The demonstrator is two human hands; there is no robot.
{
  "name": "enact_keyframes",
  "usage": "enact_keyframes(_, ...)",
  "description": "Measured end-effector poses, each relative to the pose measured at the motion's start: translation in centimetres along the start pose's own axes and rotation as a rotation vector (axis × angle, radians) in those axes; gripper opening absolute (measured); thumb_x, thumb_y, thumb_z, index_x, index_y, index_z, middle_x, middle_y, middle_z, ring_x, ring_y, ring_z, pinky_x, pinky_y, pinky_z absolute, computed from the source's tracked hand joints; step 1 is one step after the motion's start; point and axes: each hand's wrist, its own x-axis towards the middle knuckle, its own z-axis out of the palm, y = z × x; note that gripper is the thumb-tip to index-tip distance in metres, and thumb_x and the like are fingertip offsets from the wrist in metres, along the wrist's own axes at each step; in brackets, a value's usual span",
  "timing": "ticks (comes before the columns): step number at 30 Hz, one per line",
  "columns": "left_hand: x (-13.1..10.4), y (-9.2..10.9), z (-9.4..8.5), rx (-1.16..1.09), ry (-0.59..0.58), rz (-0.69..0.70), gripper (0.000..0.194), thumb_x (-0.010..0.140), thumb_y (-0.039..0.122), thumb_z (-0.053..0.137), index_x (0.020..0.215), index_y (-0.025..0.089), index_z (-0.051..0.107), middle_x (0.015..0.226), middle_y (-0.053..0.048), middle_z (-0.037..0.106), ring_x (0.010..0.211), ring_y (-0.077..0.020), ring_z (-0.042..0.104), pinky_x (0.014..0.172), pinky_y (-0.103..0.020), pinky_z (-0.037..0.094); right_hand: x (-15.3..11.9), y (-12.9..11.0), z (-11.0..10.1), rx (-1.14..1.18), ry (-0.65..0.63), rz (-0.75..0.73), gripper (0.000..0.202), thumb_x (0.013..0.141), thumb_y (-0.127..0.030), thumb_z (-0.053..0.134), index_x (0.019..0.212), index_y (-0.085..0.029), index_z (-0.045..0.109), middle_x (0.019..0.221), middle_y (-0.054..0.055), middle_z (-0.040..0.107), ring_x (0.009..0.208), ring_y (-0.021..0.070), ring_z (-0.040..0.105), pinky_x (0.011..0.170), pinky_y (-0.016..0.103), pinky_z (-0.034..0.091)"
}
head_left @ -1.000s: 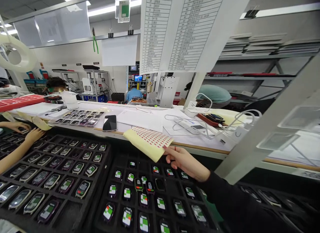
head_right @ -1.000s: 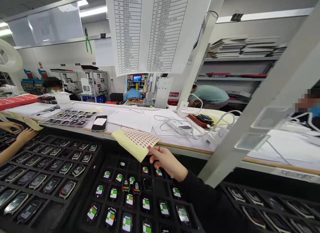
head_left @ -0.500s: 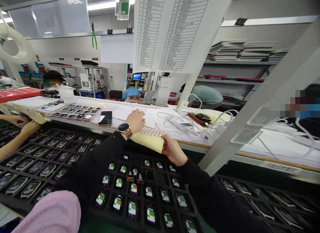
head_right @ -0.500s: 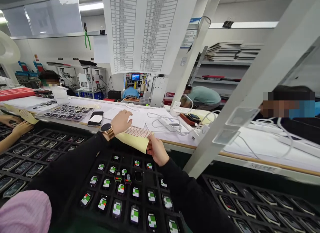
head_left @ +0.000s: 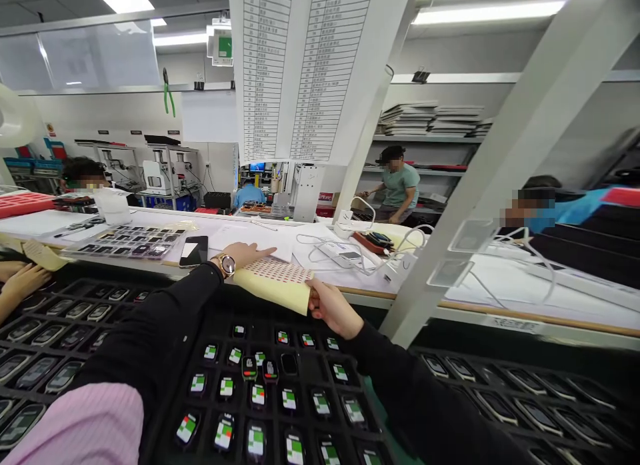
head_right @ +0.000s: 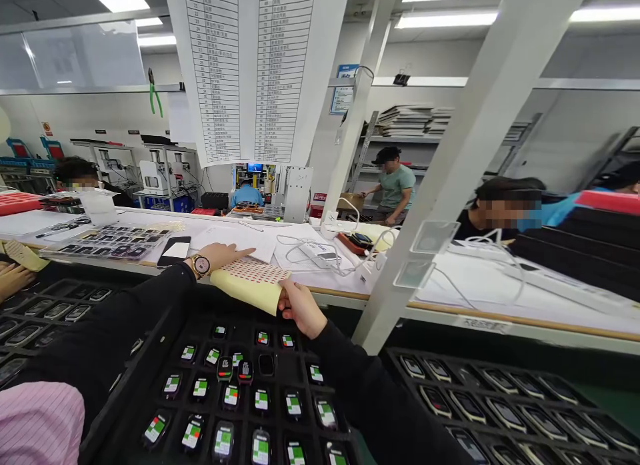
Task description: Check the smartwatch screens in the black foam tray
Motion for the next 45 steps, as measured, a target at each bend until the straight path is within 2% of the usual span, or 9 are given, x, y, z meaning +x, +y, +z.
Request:
enact_keyframes(5,0.0,-0.1,-0.3,0.103,0.105,0.041,0.062,0.091,0.009,0.032,0.147,0.037,0.03,0.119,-0.015,0.056,0.083,-0.0258,0.066,0.065,-0.035,0.048,0.8,-1.5,-0.2,-0.317,0.025,-0.017,0.022,0.101,-0.021,0.033,0.083,-0.015,0.045,0.059,-0.004,0.045,0.042,0.0078,0.043,0.034,0.016,0.026)
enact_keyframes(10,0.4,-0.4,0.1,0.14,0.182,-0.035,0.07,0.085,-0.002,0.027,0.151,0.02,0.018,0.112,-0.016,0.059,0.078,-0.0248,0.065,0.059,-0.033,0.045,3.0,-4.0,-1.2,-0.813,0.076,-0.041,0.032,0.104,-0.026,0.041,0.076,-0.013,0.051,0.053,-0.004,0.048,0.038,0.0085,0.043,0.04,0.019,0.033)
enact_keyframes(14,0.7,-1.0,0.0,0.14,0.213,-0.062,0.062,0.087,0.0,0.028,0.148,0.016,0.025,0.109,-0.015,0.061,0.074,-0.0228,0.065,0.057,-0.032,0.042,4.9,-5.6,-1.5,-1.214,0.227,-0.146,0.019,0.098,-0.022,0.054,0.087,-0.008,0.062,0.083,0.007,0.064,0.076,0.0163,0.063,0.07,0.028,0.051)
enact_keyframes(16,0.7,-1.2,-0.2,0.139,0.228,-0.068,0.057,0.089,0.002,0.028,0.145,0.016,0.029,0.107,-0.014,0.062,0.073,-0.0227,0.065,0.056,-0.032,0.041,5.0,-5.8,-1.0,-1.369,0.299,-0.212,0.016,0.097,-0.018,0.054,0.097,-0.005,0.064,0.1,0.015,0.065,0.097,0.0227,0.062,0.085,0.036,0.05)
enact_keyframes(19,0.5,-1.3,-0.3,0.137,0.249,-0.077,0.051,0.09,0.004,0.03,0.14,0.016,0.035,0.103,-0.013,0.064,0.074,-0.0223,0.065,0.056,-0.031,0.04,4.2,-5.5,0.8,-1.529,0.328,-0.304,0.023,0.099,-0.018,0.049,0.104,-0.002,0.066,0.105,0.021,0.064,0.103,0.0304,0.061,0.088,0.043,0.048)
enact_keyframes(25,0.2,-1.1,-0.1,0.137,0.269,-0.065,0.043,0.093,0.007,0.034,0.134,0.017,0.04,0.1,-0.012,0.065,0.08,-0.0232,0.066,0.059,-0.032,0.042,3.8,-4.7,5.7,-1.653,0.098,-0.556,0.034,0.102,-0.031,0.045,0.103,-0.008,0.07,0.103,0.019,0.065,0.101,0.0277,0.062,0.088,0.034,0.047)
enact_keyframes(33,-0.8,-1.4,-1.3,0.153,0.257,-0.044,0.035,0.092,0.006,0.034,0.123,0.016,0.047,0.103,-0.011,0.064,0.083,-0.0227,0.066,0.059,-0.031,0.042,11.0,-5.0,6.8,-1.676,-0.045,-0.533,0.047,0.099,-0.051,0.053,0.114,-0.008,0.063,0.111,0.014,0.064,0.101,0.0217,0.062,0.089,0.036,0.051)
enact_keyframes(39,-1.5,-1.6,-1.4,0.147,0.261,-0.04,0.039,0.092,0.005,0.032,0.127,0.017,0.045,0.103,-0.012,0.063,0.084,-0.0224,0.065,0.062,-0.032,0.043,11.4,-3.8,7.5,-1.767,0.009,-0.613,0.029,0.104,-0.034,0.048,0.108,-0.011,0.064,0.105,0.01,0.064,0.1,0.02,0.062,0.094,0.04,0.049)
enact_keyframes(45,-1.2,-1.8,-1.3,0.131,0.294,-0.128,0.04,0.093,0.007,0.031,0.129,0.017,0.044,0.102,-0.012,0.062,0.085,-0.0238,0.065,0.063,-0.033,0.043,9.5,-4.9,7.0,-1.836,0.108,-0.743,0.023,0.103,-0.016,0.044,0.121,-0.006,0.056,0.105,0.013,0.062,0.09,0.0205,0.062,0.08,0.034,0.051)
